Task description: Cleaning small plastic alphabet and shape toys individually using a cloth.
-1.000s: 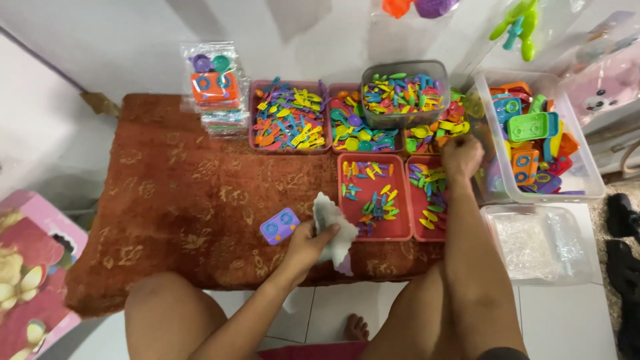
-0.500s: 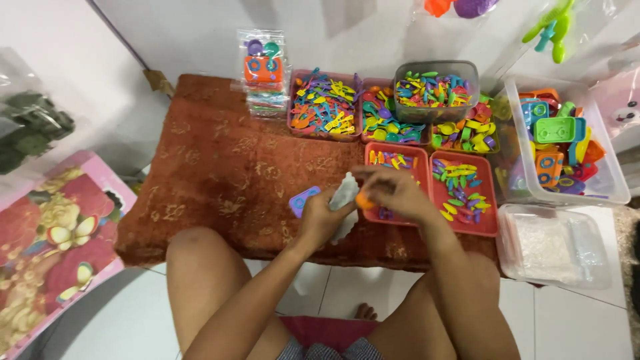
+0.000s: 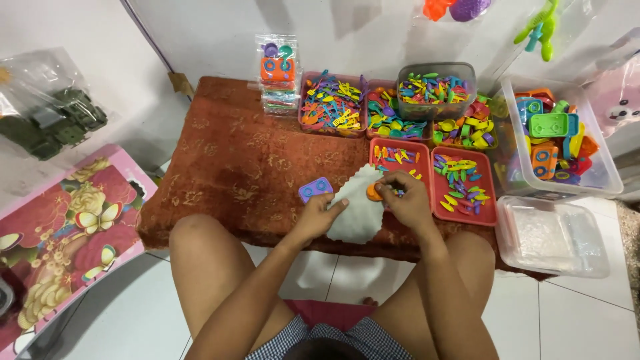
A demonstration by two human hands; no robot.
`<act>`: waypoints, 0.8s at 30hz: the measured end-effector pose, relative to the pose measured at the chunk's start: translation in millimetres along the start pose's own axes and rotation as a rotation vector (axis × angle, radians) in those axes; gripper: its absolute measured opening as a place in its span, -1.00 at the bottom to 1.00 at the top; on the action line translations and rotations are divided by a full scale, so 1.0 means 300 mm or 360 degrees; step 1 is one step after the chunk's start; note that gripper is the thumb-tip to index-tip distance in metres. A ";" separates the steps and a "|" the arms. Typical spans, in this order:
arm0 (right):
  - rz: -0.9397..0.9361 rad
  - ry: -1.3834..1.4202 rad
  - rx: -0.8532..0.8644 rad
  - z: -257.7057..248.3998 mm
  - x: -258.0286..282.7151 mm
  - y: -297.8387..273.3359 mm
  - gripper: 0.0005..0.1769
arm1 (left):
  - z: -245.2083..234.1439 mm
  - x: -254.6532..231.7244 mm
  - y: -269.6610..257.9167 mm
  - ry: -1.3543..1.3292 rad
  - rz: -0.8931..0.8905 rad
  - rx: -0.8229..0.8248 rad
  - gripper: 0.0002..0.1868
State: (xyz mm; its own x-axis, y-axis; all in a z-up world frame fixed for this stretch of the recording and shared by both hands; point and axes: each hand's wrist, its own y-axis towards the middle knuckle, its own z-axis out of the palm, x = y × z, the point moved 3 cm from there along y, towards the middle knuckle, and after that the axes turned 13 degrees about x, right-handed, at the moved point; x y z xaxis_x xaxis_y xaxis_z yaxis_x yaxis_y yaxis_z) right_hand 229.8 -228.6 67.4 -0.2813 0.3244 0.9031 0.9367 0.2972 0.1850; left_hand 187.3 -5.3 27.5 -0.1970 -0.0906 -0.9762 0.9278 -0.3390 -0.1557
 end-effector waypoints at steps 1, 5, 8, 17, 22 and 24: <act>-0.0002 0.0000 0.0003 0.003 -0.007 -0.008 -0.87 | 0.003 0.030 0.006 -0.0001 0.0001 -0.0004 -0.87; -0.0559 -0.0468 -0.0086 0.041 0.131 -0.058 -0.96 | 0.028 0.063 0.002 0.0573 0.0089 -0.0231 -0.72; -0.1014 -0.0841 0.0019 0.124 0.254 -0.114 -0.95 | 0.081 -0.018 -0.056 -0.0053 -0.0219 -0.0306 -0.44; -0.0727 -0.0537 0.0514 0.258 0.385 -0.316 -0.93 | 0.101 0.112 -0.165 -0.1833 -0.0298 -0.0209 -0.51; -0.0657 -0.0680 -0.0157 0.223 0.311 -0.318 -0.91 | 0.160 -0.019 -0.300 -0.1934 -0.0263 -0.0241 -0.55; -0.0518 -0.0755 -0.0212 0.246 0.278 -0.316 -0.93 | 0.177 -0.022 -0.314 -0.1922 -0.0277 -0.0164 -0.57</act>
State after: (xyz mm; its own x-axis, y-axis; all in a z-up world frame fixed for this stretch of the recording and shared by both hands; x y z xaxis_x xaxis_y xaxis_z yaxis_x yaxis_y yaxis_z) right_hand 102.0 -163.4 96.6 -0.5925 0.6109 0.5252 0.7960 0.3435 0.4984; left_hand 84.4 -22.6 56.5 -0.4373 -0.8805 -0.1829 0.8698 -0.3625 -0.3347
